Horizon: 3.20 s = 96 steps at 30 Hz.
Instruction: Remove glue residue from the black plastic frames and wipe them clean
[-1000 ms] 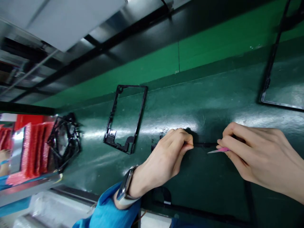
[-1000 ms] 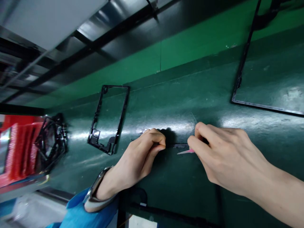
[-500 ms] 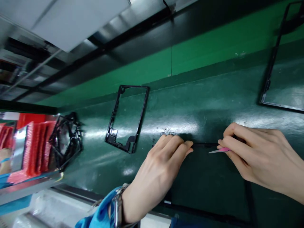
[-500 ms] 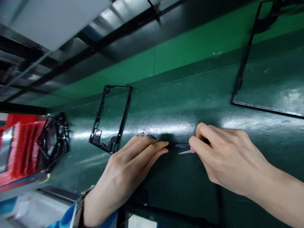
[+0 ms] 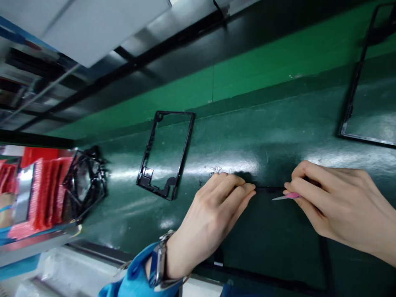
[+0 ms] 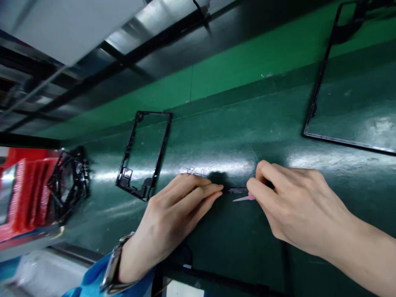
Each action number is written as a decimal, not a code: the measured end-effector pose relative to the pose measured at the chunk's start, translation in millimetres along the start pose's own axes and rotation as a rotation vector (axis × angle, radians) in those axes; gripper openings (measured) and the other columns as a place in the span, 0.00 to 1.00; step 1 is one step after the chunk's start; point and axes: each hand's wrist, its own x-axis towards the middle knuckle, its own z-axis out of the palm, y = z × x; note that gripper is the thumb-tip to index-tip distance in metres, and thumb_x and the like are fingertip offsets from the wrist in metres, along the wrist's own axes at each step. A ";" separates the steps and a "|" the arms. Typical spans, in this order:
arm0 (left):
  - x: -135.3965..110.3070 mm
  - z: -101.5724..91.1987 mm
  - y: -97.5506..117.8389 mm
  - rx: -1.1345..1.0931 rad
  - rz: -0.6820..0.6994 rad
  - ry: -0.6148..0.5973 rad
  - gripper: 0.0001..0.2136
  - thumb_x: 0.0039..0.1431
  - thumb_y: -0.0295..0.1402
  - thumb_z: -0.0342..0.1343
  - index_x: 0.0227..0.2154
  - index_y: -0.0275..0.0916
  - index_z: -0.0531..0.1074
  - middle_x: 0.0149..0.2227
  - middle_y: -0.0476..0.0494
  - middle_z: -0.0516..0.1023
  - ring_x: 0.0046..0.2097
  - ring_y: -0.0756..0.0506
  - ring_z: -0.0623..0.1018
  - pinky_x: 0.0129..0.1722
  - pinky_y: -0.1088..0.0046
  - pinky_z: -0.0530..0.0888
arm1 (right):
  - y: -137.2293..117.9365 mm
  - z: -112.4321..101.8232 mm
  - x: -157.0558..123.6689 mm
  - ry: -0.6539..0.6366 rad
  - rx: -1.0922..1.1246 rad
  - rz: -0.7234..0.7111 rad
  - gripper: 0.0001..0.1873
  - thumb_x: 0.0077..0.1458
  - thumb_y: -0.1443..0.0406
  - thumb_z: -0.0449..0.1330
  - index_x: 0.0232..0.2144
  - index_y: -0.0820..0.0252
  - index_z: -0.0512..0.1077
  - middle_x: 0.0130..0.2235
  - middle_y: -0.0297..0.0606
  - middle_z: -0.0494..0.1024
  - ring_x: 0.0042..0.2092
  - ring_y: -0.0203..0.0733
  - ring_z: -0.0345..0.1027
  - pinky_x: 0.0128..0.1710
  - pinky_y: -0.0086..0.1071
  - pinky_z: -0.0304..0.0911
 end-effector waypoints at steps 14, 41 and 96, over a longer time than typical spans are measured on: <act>-4.5 14.7 -2.3 0.263 0.174 0.116 0.04 0.67 0.18 0.61 0.39 0.31 0.74 0.35 0.41 0.80 0.35 0.44 0.72 0.36 0.63 0.70 | -0.2 1.6 1.7 0.013 -0.012 -0.009 0.09 0.62 0.78 0.57 0.35 0.60 0.66 0.37 0.34 0.71 0.27 0.33 0.56 0.24 0.34 0.45; -14.2 17.5 -18.6 0.003 0.009 0.166 0.06 0.69 0.26 0.64 0.44 0.37 0.73 0.40 0.45 0.79 0.41 0.46 0.77 0.41 0.67 0.73 | 1.8 2.4 0.6 -0.001 -0.015 -0.015 0.07 0.68 0.73 0.56 0.37 0.59 0.67 0.37 0.32 0.71 0.26 0.33 0.57 0.25 0.34 0.45; -13.9 29.3 1.2 -0.039 -0.077 0.104 0.10 0.66 0.17 0.52 0.38 0.40 0.66 0.35 0.49 0.71 0.36 0.48 0.72 0.36 0.71 0.74 | -26.0 8.8 -17.9 -0.075 0.213 -0.032 0.09 0.66 0.76 0.55 0.36 0.60 0.70 0.35 0.37 0.74 0.31 0.39 0.65 0.32 0.37 0.56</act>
